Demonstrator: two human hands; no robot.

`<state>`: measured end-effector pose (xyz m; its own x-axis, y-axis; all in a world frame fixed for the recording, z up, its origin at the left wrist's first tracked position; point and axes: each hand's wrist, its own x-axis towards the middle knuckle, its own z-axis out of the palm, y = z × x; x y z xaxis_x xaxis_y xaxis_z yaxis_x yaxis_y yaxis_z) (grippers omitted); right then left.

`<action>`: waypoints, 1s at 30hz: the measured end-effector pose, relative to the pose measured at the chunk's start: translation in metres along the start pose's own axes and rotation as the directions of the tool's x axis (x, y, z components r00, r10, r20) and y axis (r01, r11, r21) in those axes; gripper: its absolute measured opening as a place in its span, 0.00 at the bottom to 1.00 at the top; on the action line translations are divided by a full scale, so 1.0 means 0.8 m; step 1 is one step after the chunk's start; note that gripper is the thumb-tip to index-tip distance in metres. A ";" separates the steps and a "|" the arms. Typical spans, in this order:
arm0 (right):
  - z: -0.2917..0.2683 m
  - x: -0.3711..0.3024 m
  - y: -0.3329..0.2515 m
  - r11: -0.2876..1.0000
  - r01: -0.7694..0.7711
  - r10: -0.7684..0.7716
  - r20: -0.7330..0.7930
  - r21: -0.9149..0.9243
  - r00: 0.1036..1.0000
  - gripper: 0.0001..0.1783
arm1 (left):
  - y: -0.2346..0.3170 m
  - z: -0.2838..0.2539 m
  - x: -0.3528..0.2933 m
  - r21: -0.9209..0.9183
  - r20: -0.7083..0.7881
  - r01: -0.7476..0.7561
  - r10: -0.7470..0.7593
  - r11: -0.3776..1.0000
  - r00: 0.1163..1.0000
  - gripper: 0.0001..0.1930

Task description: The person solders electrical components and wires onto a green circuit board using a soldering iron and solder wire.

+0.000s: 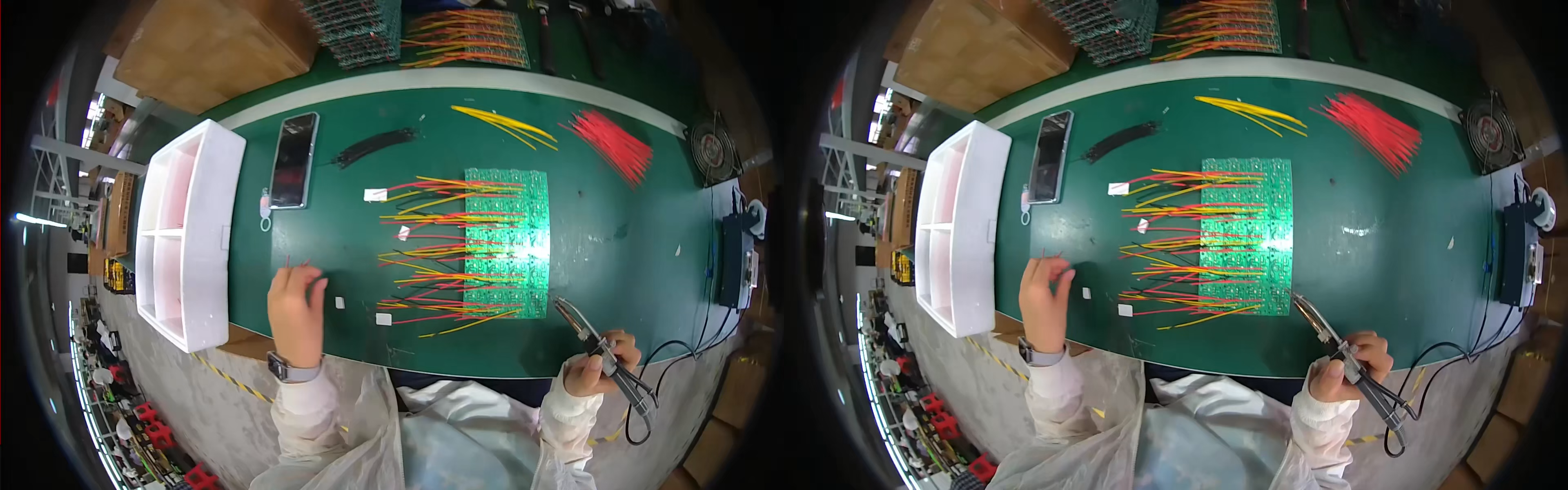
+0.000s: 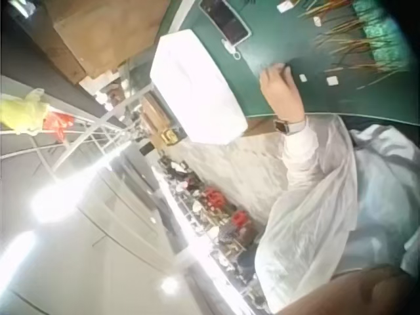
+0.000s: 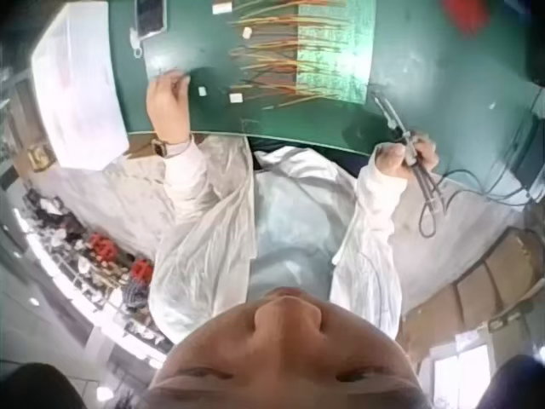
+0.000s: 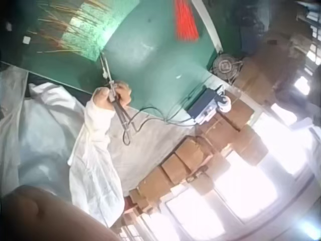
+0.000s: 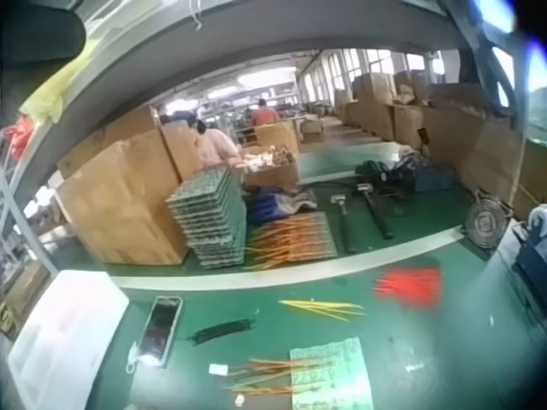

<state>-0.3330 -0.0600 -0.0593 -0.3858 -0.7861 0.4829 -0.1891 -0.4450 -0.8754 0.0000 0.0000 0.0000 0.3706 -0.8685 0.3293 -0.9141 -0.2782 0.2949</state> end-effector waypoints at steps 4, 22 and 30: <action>0.009 0.004 -0.003 0.998 0.059 -0.059 -0.004 0.002 0.998 0.27 | -0.033 -0.009 -0.010 -0.001 0.024 0.167 -0.167 0.986 0.986 0.08; 0.003 0.004 0.001 0.996 0.039 -0.034 0.058 -0.084 0.998 0.24 | -0.007 -0.003 -0.025 -0.100 -0.099 0.073 -0.083 0.992 0.992 0.06; 0.007 0.002 -0.006 0.995 0.005 -0.006 -0.013 -0.097 1.000 0.25 | 0.096 0.011 0.038 -0.442 -0.009 -0.147 0.159 0.885 0.987 0.06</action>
<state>-0.3275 -0.0616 -0.0545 -0.3967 -0.7776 0.4879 -0.2777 -0.4049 -0.8712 -0.0605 -0.0513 0.0246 0.2218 -0.8980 0.3800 -0.7905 0.0626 0.6093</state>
